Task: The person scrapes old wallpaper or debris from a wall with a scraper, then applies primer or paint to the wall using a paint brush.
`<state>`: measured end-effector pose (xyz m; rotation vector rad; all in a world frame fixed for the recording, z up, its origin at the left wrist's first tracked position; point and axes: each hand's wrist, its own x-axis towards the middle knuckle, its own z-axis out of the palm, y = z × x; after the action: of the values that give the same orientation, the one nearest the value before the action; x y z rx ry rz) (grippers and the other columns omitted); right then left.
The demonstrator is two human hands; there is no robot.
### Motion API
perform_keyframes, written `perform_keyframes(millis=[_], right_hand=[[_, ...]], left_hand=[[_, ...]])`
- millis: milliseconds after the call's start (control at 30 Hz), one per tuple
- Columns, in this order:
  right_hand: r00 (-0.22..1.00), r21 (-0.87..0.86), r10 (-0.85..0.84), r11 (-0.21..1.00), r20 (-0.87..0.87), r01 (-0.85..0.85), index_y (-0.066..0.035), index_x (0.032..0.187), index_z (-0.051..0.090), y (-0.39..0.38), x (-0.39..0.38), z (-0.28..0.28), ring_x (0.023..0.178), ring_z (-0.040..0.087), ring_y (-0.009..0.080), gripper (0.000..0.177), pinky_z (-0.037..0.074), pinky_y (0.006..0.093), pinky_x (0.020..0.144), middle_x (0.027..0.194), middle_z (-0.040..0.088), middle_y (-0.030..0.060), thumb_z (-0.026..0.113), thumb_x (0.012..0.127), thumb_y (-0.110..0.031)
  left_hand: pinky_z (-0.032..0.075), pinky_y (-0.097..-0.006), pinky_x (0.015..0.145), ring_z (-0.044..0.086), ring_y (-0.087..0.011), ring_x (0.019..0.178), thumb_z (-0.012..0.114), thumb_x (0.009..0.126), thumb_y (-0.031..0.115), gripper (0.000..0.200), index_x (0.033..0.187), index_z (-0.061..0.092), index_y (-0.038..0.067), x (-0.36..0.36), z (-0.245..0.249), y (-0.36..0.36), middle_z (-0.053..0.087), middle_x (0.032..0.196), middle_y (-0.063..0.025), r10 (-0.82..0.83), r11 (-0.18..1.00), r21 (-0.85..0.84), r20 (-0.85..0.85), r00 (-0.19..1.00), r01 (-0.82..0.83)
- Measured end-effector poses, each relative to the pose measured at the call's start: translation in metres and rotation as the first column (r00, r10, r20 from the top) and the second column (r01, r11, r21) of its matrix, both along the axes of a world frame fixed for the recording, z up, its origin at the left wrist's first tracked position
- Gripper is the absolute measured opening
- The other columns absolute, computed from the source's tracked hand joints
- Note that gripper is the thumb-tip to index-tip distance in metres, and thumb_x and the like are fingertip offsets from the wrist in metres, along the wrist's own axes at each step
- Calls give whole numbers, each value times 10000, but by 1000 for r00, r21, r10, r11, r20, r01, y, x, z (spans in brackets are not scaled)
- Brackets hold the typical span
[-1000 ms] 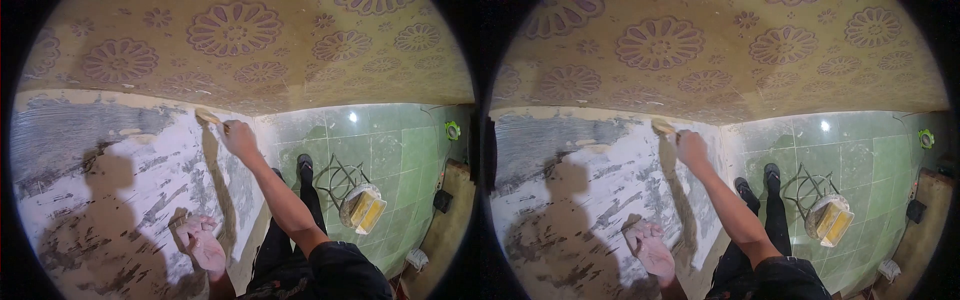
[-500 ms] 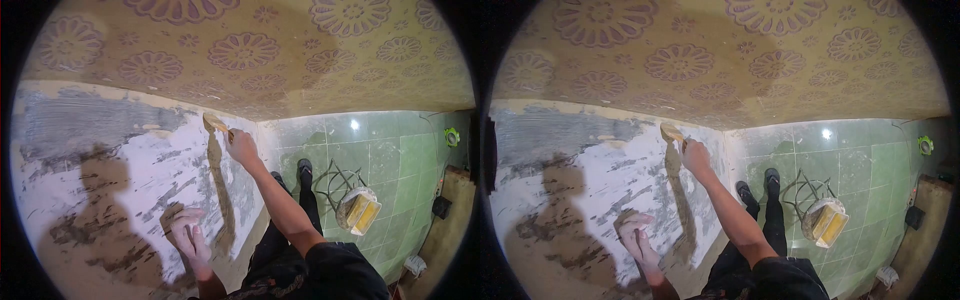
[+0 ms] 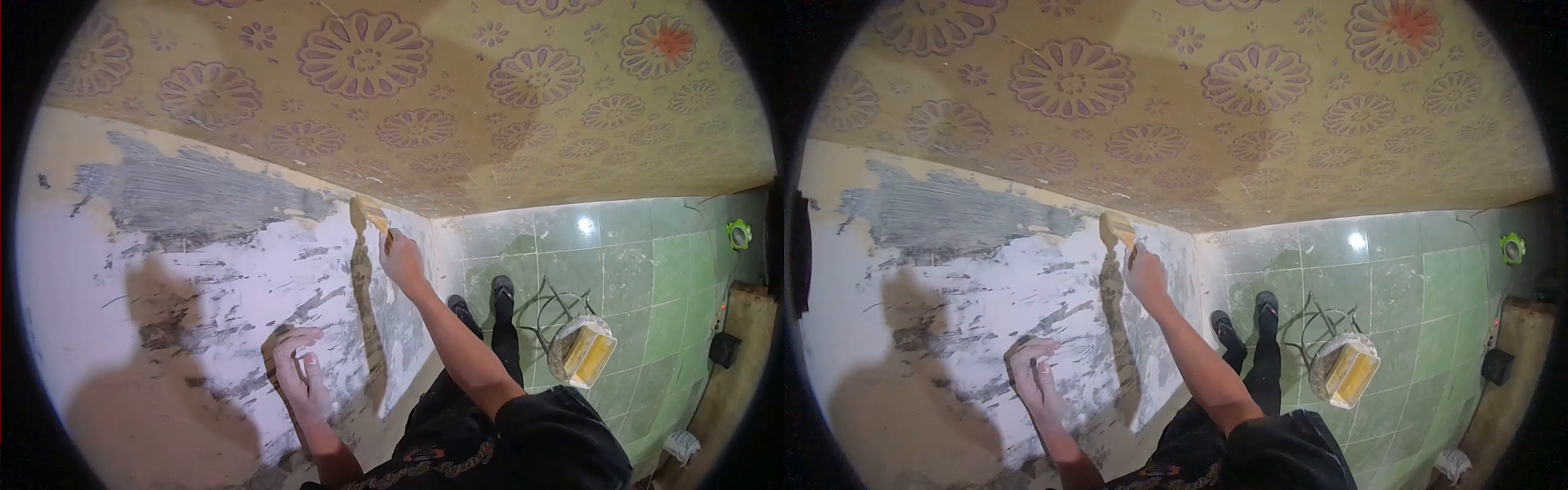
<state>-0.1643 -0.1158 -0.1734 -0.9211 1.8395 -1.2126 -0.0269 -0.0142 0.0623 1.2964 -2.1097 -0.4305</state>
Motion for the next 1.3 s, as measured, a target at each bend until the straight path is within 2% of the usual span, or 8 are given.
perform_keyframes(millis=[133,300,500,567,667,833,1067,1300], right_hand=[[992,-148,91,984,-89,-104,26,918,626,-20,9,38,683,649,434,264,506,505,634,711,647,250,550,961,-223],[991,-300,61,954,115,-23,17,1011,644,10,-8,113,653,641,418,274,504,482,617,691,628,244,557,963,-238],[999,-123,31,992,38,-27,22,938,635,0,-8,29,683,644,441,289,502,513,630,712,641,258,545,961,-252],[998,-18,68,998,-2,-68,14,891,620,-15,-7,23,704,649,446,280,513,527,659,730,651,261,553,948,-251],[990,-187,139,973,5,-136,12,899,617,-27,1,58,712,646,453,266,519,522,671,739,649,276,547,946,-241],[958,-277,188,953,216,-124,27,994,638,7,-24,140,684,615,449,279,482,473,622,743,620,272,542,970,-234],[988,-136,150,979,-39,-154,43,886,637,-23,-30,112,754,631,479,305,499,545,698,773,645,288,535,953,-236],[961,-359,267,892,-66,-273,44,1002,638,-23,-35,209,751,646,472,297,515,542,683,801,654,300,528,947,-226]], left_hand=[[472,-360,881,598,-233,938,471,1004,165,181,1040,540,2,7,0,1,631,981,-144,4,996,94,-23,1000,-2],[464,-350,902,597,-224,953,492,1002,156,184,1081,550,1,7,9,3,639,1011,-130,14,989,147,33,999,-19],[462,-355,909,593,-220,967,496,1004,177,197,1069,564,5,1,18,4,645,1015,-117,34,986,165,-41,999,-27],[462,-363,923,600,-223,968,494,1003,177,200,1077,558,2,-3,24,5,649,1017,-122,20,989,148,52,998,-28],[458,-379,944,604,-228,963,494,1001,176,201,1075,557,0,-1,26,7,654,1016,-126,-8,995,97,75,997,0],[453,-396,958,613,-233,945,493,1000,180,208,1087,551,0,0,47,12,653,1002,-125,21,998,50,55,998,-24],[469,-382,931,619,-229,951,487,1008,184,217,1104,544,-2,2,66,21,649,1007,-125,39,999,5,31,999,-39],[468,-381,932,622,-230,967,497,1011,193,227,1122,544,2,-5,68,30,653,1021,-129,42,999,33,-36,998,-41]])
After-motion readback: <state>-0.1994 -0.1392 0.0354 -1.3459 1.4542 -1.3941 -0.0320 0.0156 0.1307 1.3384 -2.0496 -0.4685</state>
